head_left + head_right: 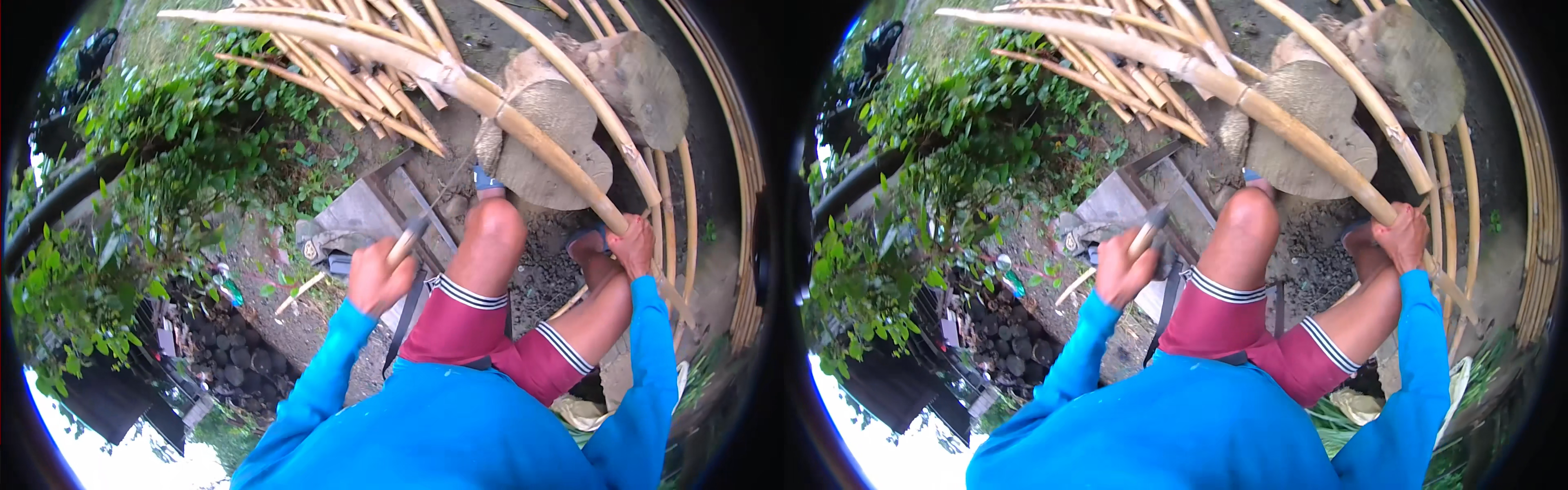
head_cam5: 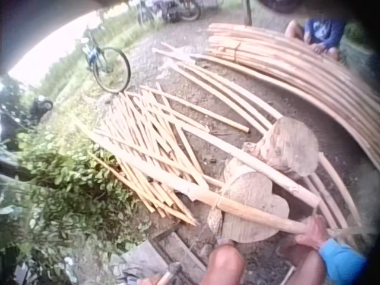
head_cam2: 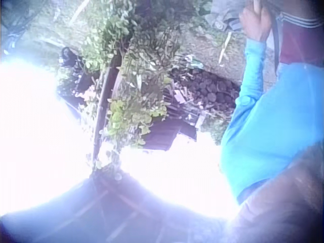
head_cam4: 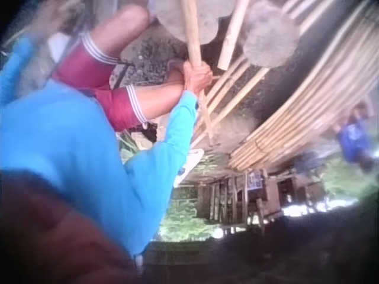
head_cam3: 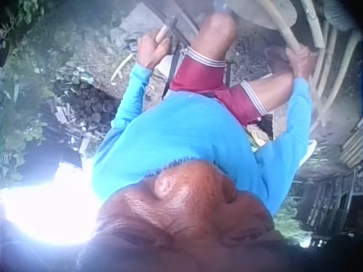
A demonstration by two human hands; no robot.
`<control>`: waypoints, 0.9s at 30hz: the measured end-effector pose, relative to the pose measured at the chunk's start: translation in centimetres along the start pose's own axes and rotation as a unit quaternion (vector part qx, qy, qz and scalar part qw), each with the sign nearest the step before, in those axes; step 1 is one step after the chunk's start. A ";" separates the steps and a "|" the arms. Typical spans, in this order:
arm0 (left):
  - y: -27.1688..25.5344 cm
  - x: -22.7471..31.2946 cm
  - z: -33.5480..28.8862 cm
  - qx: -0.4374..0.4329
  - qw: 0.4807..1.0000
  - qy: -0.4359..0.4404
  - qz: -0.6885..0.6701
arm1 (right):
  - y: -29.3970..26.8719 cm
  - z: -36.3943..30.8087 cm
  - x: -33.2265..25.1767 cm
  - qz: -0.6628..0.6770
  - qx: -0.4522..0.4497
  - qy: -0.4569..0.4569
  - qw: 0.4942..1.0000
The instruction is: The person cuts bamboo poles on a wooden stump using a hand saw, breaks the cut sections by hand, and sets the pieces aside.
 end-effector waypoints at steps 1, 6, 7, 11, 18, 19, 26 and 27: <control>-0.7 1.2 -0.8 0.025 0.998 0.022 -0.058 | -0.1 -0.1 -0.4 -0.005 -0.001 -0.003 1.000; 1.0 6.9 10.2 0.057 0.995 0.055 0.066 | 1.0 0.7 -0.1 0.017 -0.023 0.008 1.000; 0.7 5.8 8.1 0.038 0.994 0.069 0.072 | 1.8 0.6 -0.2 0.015 -0.028 0.003 0.999; -0.8 1.5 -1.4 0.018 0.999 0.010 -0.041 | 0.5 0.1 0.6 -0.021 -0.001 0.007 1.000; 1.2 4.2 6.1 0.023 0.999 0.040 0.024 | 0.8 0.0 0.7 0.013 0.003 -0.007 1.000; 0.7 2.2 2.8 0.023 0.999 0.020 0.017 | 0.5 -0.3 1.0 0.000 0.009 0.001 1.000; 0.3 5.7 9.3 0.080 0.992 0.064 0.072 | 1.7 1.0 -0.9 0.019 0.000 -0.021 1.000; -0.2 7.2 8.6 0.102 0.988 0.086 0.078 | 1.3 0.7 -0.5 0.016 0.000 -0.020 1.000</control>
Point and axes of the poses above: each hand's wrist, its own z-axis towards the middle knuckle, its own y-axis out of the palm, x = y × z, the point moved 9 cm from there along z, towards the middle knuckle, and after that the axes turned 8 degrees about -x, right-handed, at the moved point
